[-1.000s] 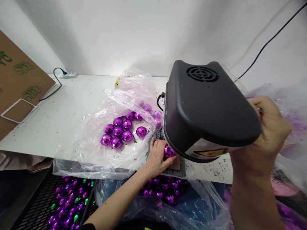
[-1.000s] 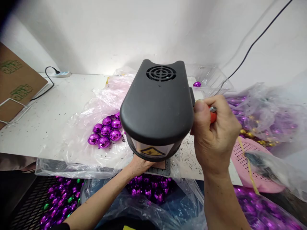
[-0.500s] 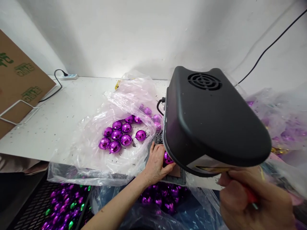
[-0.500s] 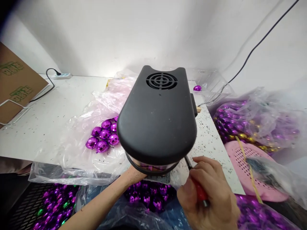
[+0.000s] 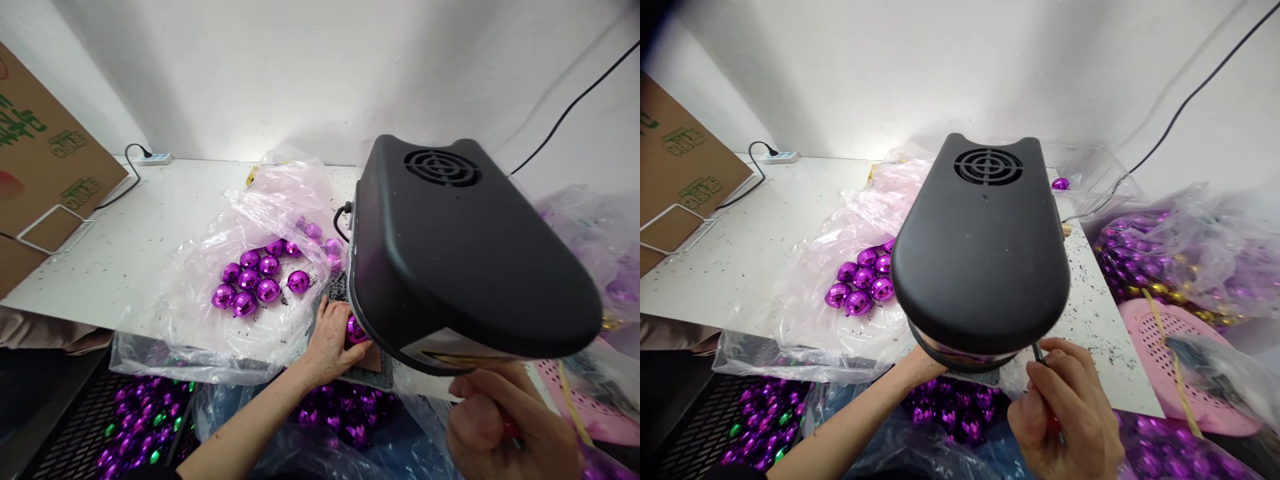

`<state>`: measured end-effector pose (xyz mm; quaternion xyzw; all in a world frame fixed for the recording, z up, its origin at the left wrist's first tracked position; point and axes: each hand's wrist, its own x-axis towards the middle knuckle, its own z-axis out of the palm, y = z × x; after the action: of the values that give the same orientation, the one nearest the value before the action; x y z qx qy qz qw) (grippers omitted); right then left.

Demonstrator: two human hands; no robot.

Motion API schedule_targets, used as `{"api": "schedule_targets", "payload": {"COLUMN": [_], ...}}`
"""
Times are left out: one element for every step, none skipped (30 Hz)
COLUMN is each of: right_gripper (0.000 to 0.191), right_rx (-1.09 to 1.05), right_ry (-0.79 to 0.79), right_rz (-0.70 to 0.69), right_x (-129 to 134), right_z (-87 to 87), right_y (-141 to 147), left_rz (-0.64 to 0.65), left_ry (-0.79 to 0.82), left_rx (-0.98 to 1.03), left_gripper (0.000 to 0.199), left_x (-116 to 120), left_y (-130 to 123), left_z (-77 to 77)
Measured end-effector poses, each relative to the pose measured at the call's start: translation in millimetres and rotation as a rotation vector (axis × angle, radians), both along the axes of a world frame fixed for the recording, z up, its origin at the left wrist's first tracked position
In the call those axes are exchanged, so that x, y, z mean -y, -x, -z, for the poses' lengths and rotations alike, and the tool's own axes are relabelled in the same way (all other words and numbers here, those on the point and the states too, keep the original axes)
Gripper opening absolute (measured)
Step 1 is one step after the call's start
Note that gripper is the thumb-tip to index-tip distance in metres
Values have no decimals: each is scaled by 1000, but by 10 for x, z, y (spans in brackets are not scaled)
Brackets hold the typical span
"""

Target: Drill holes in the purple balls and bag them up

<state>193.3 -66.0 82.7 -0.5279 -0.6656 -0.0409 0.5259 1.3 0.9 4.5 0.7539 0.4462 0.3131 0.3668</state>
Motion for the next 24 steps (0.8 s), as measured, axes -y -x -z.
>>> {"api": "schedule_targets", "payload": {"right_gripper": [6,7,8,8,6,5,5,5,6,7,8,8,8,7,6,6,6,7,8,10,11,11,10,11], "right_rx": [12,21,28,30,30,31,29,21,5,-8,-18,-32,-47,-62,-76,-87,-96,-99,-102,-106,-106,-118,-117,-116], "right_ry": [-16,-36,-48,-58,-76,-92,-108,-126,-150,-177,-208,-237,-259,-276,-282,-263,-229,-190,-161,-145,-147,-181,-199,-203], "right_rz": [-23,-47,-67,-77,-81,-80,-78,-74,-60,-49,-37,-19,-2,11,18,24,31,33,35,39,41,41,9,-24], "right_x": [-15,-29,-44,-57,-68,-80,-90,-102,-113,-125,-136,-145,-152,-156,-156,-153,-147,-140,-131,-123,-115,-110,-112,-123], "right_z": [5,7,10,14,20,29,41,57,75,98,125,158,199,249,307,373,442,507,563,598,604,573,500,387], "right_y": [-4,-5,-2,4,14,27,43,61,79,96,110,119,125,127,127,126,125,123,121,118,113,105,97,89], "left_rz": [0,-4,-6,-6,-5,-4,-6,-9,-14,-19,-21,-21,-18,-15,-15,-13,-11,-10,-8,-6,-4,-3,-4,-4], "left_ry": [0,0,2,6,12,17,20,23,27,28,27,23,15,1,-17,-36,-56,-76,-92,-103,-109,-112,-112,-112], "left_rx": [-8,-11,-12,-11,-12,-13,-14,-14,-14,-10,0,10,18,24,27,24,16,7,-3,-13,-21,-24,-23,-22], "left_gripper": [40,39,38,38,39,40,41,43,43,43,43,43,43,43,43,43,44,45,46,48,48,48,46,44], "left_x": [-3,-6,-8,-10,-12,-12,-12,-11,-8,-5,-2,0,2,1,0,-4,-8,-14,-19,-24,-28,-31,-32,-31], "left_y": [2,4,6,7,8,7,6,4,1,-2,-5,-7,-8,-9,-10,-10,-11,-13,-15,-16,-18,-19,-18,-17], "left_z": [-9,-17,-22,-24,-24,-21,-16,-9,1,11,23,37,53,71,90,111,131,150,167,181,192,201,207,211]}}
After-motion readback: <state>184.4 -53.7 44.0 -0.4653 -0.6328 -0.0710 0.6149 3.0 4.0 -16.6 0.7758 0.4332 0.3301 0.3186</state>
